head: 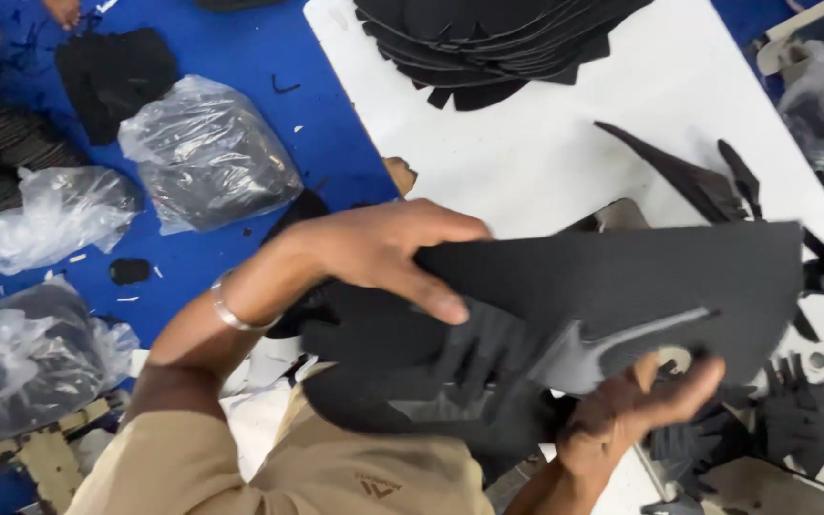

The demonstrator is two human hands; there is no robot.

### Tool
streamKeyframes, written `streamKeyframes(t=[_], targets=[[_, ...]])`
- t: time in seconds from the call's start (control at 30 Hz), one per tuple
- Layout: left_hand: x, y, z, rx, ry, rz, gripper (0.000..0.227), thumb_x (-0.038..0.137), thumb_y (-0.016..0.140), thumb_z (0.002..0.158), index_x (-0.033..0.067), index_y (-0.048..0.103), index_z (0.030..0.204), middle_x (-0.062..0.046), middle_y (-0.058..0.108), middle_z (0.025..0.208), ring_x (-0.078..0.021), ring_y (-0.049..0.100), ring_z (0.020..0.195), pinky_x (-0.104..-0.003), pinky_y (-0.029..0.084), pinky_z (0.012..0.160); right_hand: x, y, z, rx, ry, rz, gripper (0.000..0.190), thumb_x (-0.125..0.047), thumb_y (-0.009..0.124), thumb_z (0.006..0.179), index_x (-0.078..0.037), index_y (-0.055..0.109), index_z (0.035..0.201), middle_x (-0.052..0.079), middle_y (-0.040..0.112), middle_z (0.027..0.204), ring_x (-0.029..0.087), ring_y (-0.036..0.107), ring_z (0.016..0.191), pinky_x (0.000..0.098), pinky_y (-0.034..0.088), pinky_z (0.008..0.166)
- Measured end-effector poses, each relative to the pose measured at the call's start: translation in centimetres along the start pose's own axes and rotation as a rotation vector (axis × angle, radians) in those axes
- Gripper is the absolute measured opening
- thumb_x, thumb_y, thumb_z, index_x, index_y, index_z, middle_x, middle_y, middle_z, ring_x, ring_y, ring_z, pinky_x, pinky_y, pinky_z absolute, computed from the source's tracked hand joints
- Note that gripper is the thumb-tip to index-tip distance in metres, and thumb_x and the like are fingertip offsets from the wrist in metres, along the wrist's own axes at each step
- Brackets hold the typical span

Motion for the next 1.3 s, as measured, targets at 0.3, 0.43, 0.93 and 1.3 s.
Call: streamKeyframes(t=[0.3,0.43,0.93,1.3], targets=[[-3.9,7.4,5.8,-0.223,-0.031,-0.357,0.04,0.021,0.08,0.085,-0.0015,0.066,0.116,-0.002,0.07,0.092,-0.0083,0.063,0.086,-0.029,0.054,0.076,7.0,-5.3,-7.2,-0.067,0.531,0.087,0.062,-0.034,0.06,0.108,0.005,0.054,0.156,0.021,0.065,0.106,0.02,0.06,0.078,0.0312,0.048,0.074],[-3.4,9.5,7.1,-0.3,-0.018,-0.279,0.041,0.02,0.08,0.083,-0.0007,0.066,0.115,-0.003,0.071,0.091,-0.009,0.065,0.084,-0.03,0.054,0.075,2.8,-5.1,-6.6,0.067,0.619,-0.05,0.052,-0.018,0.06,0.104,0.005,0.058,0.15,0.015,0.065,0.1,0.014,0.06,0.068,0.0249,0.046,0.065],[-4.7,11.3,7.5,-0.271,-0.004,-0.198,0.047,0.028,0.084,0.078,-0.001,0.066,0.111,-0.011,0.071,0.089,-0.0165,0.068,0.082,-0.034,0.054,0.074,4.4,-5.4,-7.8,0.177,0.653,-0.057,0.055,0.004,0.077,0.087,0.004,0.061,0.14,0.003,0.063,0.085,0.009,0.064,0.07,0.022,0.054,0.063],[-4.9,10.7,7.2,-0.294,-0.028,-0.204,0.047,0.034,0.08,0.084,0.0001,0.066,0.114,-0.01,0.072,0.091,-0.0154,0.068,0.084,-0.033,0.054,0.075,5.5,-5.0,-8.3,0.233,0.678,0.203,0.04,-0.01,0.061,0.102,0.006,0.059,0.139,0.007,0.069,0.097,0.017,0.07,0.071,0.0287,0.057,0.068]])
Point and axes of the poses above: each hand's wrist, its own z-axis towards the middle knuckle, its own y-axis out of the palm, x = y × z, the point moved 6 cm from there along z, towards the middle knuckle
